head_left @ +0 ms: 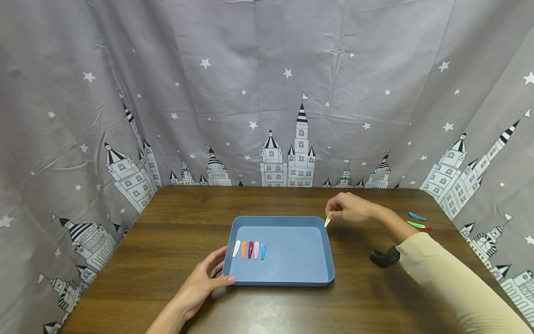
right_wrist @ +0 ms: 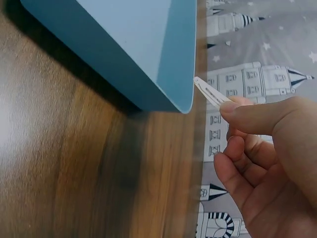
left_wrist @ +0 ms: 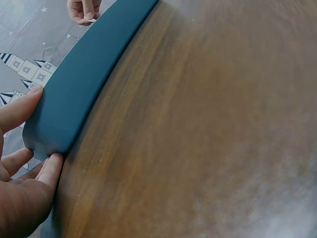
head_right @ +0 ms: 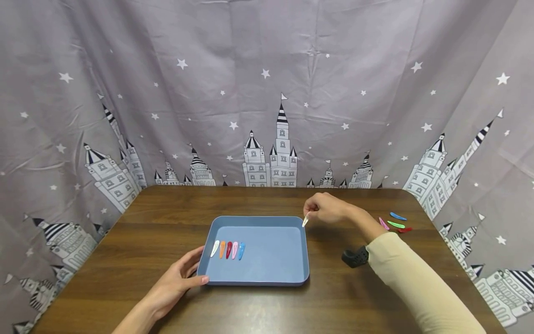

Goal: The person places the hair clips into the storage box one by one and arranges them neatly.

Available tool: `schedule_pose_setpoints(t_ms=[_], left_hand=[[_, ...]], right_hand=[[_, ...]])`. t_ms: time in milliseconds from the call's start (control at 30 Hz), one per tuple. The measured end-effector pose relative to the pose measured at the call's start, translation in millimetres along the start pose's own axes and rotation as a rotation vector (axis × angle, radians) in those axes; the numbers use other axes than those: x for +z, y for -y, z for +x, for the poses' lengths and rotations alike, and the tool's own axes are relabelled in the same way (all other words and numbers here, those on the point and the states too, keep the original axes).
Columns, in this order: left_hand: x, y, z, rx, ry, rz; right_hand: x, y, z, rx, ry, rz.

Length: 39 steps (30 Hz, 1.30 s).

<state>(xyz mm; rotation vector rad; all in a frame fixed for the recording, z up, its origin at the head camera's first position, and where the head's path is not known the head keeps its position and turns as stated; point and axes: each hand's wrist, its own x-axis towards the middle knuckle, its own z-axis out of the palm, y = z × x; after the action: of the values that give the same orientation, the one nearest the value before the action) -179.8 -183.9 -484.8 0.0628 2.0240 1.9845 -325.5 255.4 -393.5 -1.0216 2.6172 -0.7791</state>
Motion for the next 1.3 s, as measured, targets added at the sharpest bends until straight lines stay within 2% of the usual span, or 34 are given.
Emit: schedule_pose_setpoints(t_ms=[333,567,900,1300], left_hand=[[0.6,0.4,0.0,-0.001,-0.016,0.002],[1.2,-1.1,0.9,-0.007,-0.024,0.006],[0.5,-0.1,2.5,0.018,-0.012,-0.01],[0.3,1.5,0.3,0.013,-0.007,-0.021]], right_hand=[[10,14,16.0,0.002,0.032,0.028],[24,23,34.7,-0.004,0.06,0.054],[45,30,65.0,-0.022,0.066,0.046],[63,47,82.1,-0.05,0.163,0.023]])
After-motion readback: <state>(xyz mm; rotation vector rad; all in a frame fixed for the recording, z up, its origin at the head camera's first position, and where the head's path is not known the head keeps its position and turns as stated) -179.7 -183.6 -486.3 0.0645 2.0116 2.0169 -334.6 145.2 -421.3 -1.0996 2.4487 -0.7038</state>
